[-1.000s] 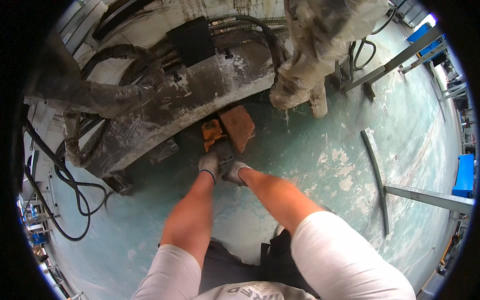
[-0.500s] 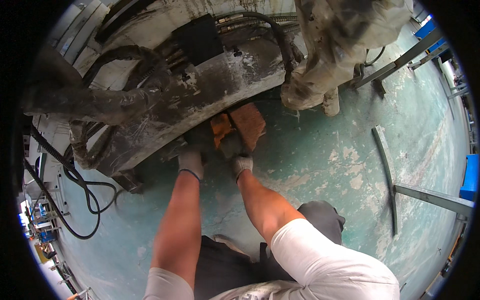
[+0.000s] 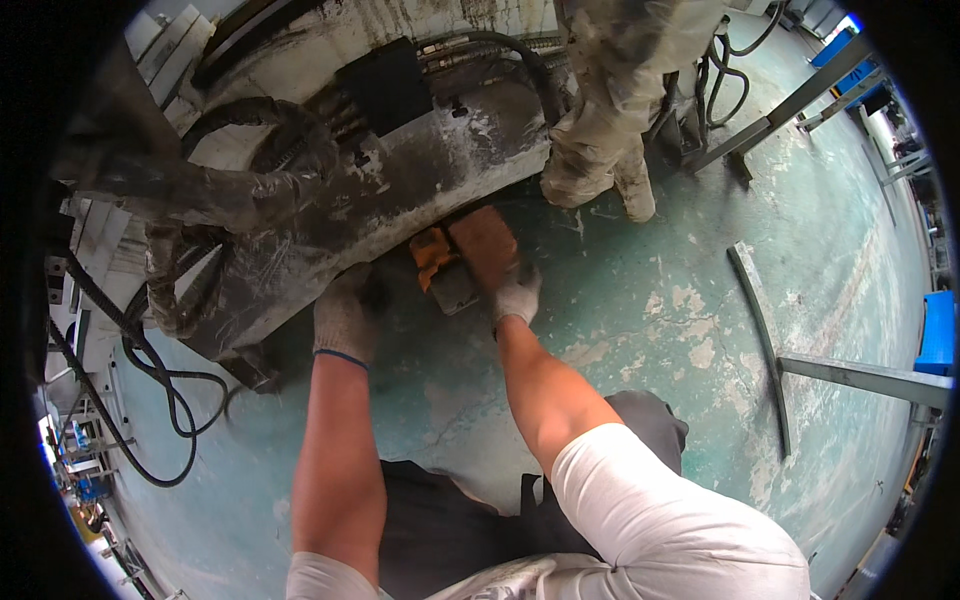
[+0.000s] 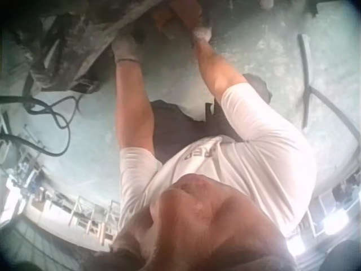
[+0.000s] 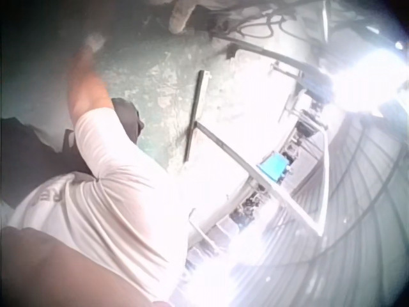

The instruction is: The person operates a metal rod bending machine to form a curved metal rod, then measures it on a workbench using a tape measure. They later adjust a clamp on a vertical pipe using a wrench.

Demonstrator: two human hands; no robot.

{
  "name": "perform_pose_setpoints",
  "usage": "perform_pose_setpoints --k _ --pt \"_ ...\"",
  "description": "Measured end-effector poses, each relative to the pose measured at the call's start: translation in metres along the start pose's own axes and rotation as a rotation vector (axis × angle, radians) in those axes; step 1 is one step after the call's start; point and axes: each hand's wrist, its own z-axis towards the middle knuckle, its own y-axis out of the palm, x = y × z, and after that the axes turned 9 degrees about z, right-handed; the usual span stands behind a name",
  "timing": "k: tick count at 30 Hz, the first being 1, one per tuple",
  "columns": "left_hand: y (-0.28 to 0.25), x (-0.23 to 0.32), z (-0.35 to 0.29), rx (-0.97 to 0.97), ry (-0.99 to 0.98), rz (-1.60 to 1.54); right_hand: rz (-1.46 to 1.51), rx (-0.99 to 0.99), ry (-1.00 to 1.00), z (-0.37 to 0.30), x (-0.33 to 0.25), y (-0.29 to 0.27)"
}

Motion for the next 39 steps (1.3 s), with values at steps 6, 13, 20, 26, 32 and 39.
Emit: perform_pose_setpoints --k 6,13,20,26,32,39 --pt "-0.025 0.056 0.004 0.011 0.146 0.213 -0.463 -0.085 -0.157 -0.010 -0.051 0.041" --pt "-0.035 0.025 -0.006 0.193 0.224 0.329 -0.542 0.036 -0.155 -0.033 -0.051 0.051" --pt "-0.024 0.010 -0.001 0.327 0.255 0.195 -0.652 0.029 -0.314 -0.031 -0.048 0.036" --pt "-0.032 0.042 0.004 0.173 0.124 0.145 -0.683 0.148 -0.237 -0.060 -0.059 0.020" --pt "0.000 0.027 -0.007 0.184 0.104 0.210 -0.732 0.167 -0.231 -0.096 -0.107 0.012" --pt "0.078 0.065 -0.138 -0.451 0.100 0.420 -0.985 -0.154 -0.252 -0.192 -0.160 -0.069"
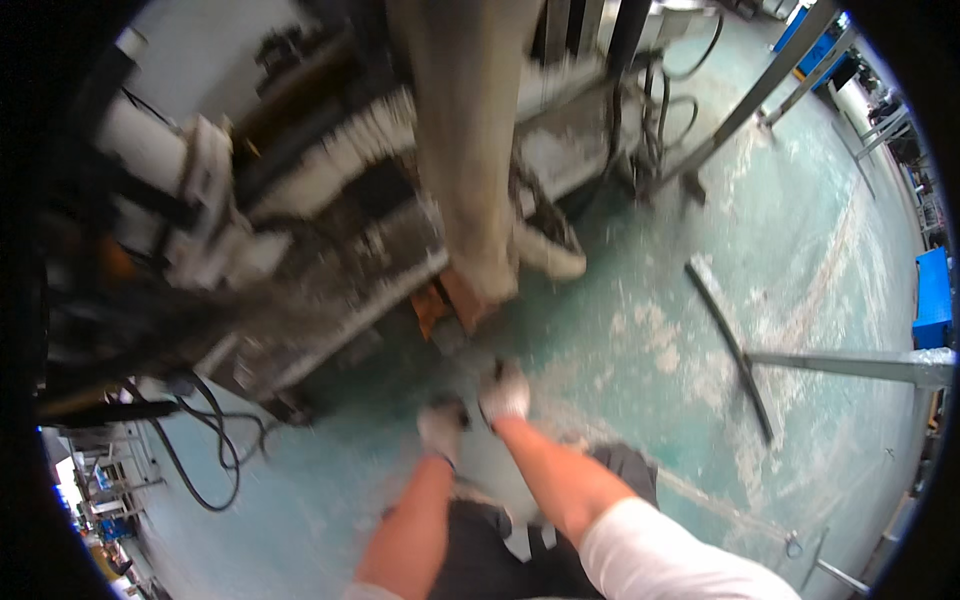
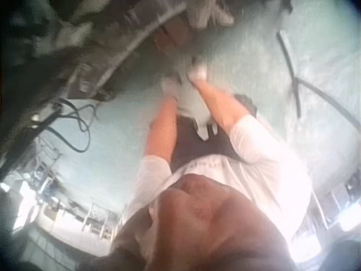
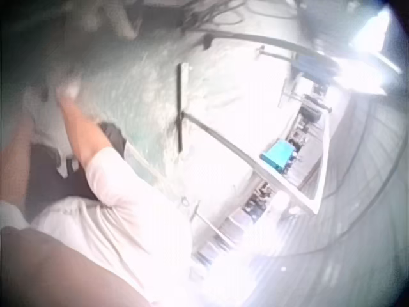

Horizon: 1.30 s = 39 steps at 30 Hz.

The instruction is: The person operates a metal rod bending machine to form a curved metal rod, then measures it on a workbench using a tape measure. They later adjust a clamp on a vertical pipe using a wrench.

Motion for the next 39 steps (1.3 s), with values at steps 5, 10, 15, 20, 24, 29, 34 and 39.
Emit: perform_pose_setpoints --k 5,10,15,20,24,29,34,39 --pt "0.069 0.051 -0.130 -0.226 -0.023 -0.232 -0.054 -0.295 -0.127 -0.110 -0.029 -0.107" --pt "-0.093 0.087 -0.265 -0.322 -0.078 -0.369 -0.350 -0.433 -0.356 -0.177 -0.064 -0.248" --pt "-0.218 0.088 -0.368 -0.163 -0.337 -0.612 -0.341 -0.442 -0.140 -0.216 -0.131 -0.381" --pt "-0.288 0.085 -0.434 -0.095 -0.546 -0.700 -0.458 -0.401 -0.048 -0.237 -0.174 -0.477" --pt "-0.315 0.077 -0.474 -0.090 -0.550 -0.674 -0.398 -0.182 0.007 -0.256 -0.167 -0.524" --pt "-0.302 0.032 -0.509 -0.004 -0.578 -0.741 -0.357 -0.142 0.034 -0.301 -0.164 -0.552" --pt "-0.263 -0.022 -0.541 0.036 -0.672 -0.678 -0.553 -0.231 0.113 -0.323 -0.103 -0.559" --pt "-0.220 -0.051 -0.557 0.154 -0.820 -0.914 -0.610 -0.316 0.177 -0.317 -0.113 -0.541"
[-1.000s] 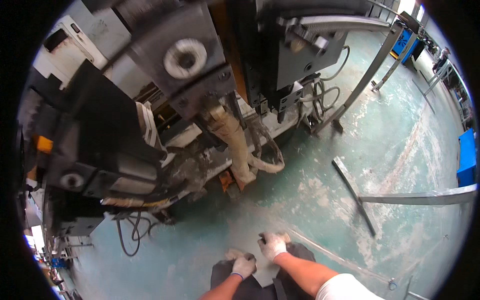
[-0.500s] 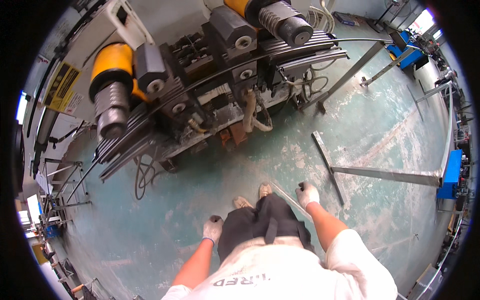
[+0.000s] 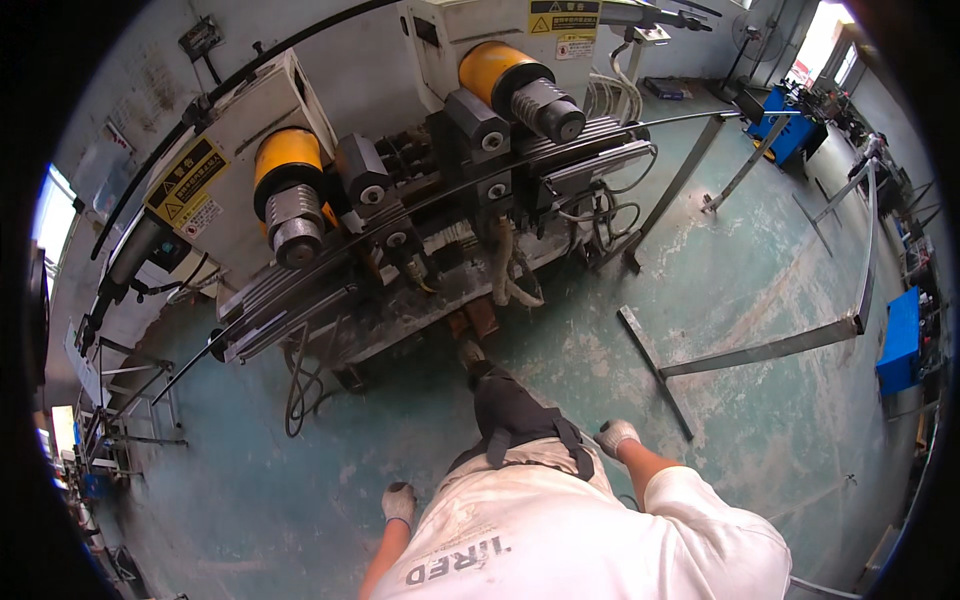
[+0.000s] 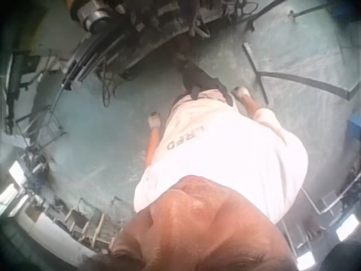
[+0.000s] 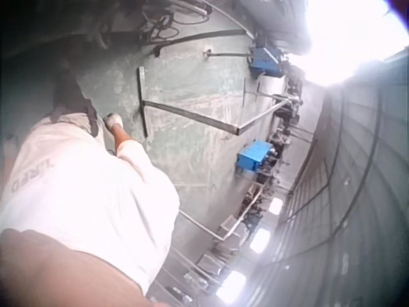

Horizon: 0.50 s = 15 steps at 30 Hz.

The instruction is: The person operates a metal rod bending machine to form a curved metal rod, then measures it on a workbench using a tape measure. They later adjust a clamp on a vertical pipe using a wrench.

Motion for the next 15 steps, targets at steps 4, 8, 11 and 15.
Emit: perform_pose_setpoints --k 4,8,11,15 --pt "-0.003 0.027 -0.020 -0.038 -0.001 0.107 0.137 0.026 -0.079 0.025 -0.039 -0.008" --pt "0.005 0.040 -0.035 -0.039 0.120 0.212 0.238 0.068 -0.153 0.029 -0.092 -0.030" --pt "0.013 0.074 -0.050 -0.027 0.138 0.142 0.281 0.051 -0.207 0.031 -0.108 -0.046" --pt "0.022 0.090 -0.046 0.015 0.051 -0.121 0.207 -0.011 -0.243 0.042 -0.114 -0.066"
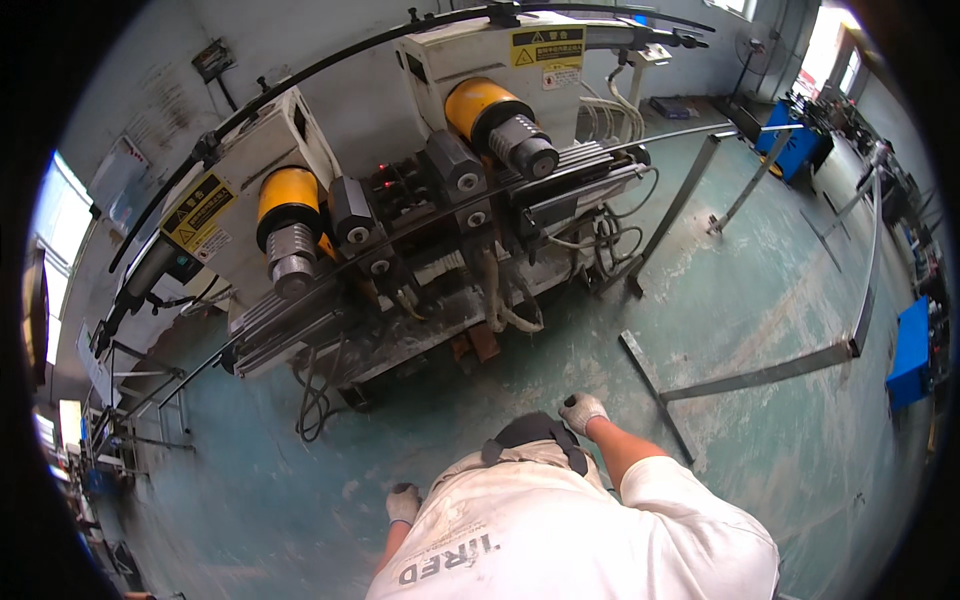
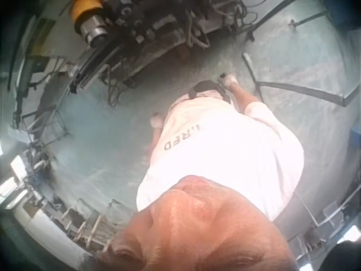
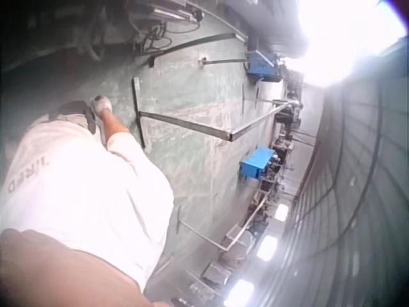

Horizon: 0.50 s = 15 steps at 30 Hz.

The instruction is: The person operates a metal rod bending machine to form a curved metal rod, then measures it on a workbench using a tape measure. They later adjust a clamp on a vertical pipe using a wrench.

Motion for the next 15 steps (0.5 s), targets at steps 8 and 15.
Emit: perform_pose_setpoints --k 8,15 --pt "0.065 0.003 -0.059 -0.019 -0.100 0.052 0.004 -0.024 0.071 0.031 0.054 -0.068" --pt "0.090 0.055 -0.127 -0.132 0.031 0.498 -0.099 0.028 0.219 0.015 0.132 -0.099"
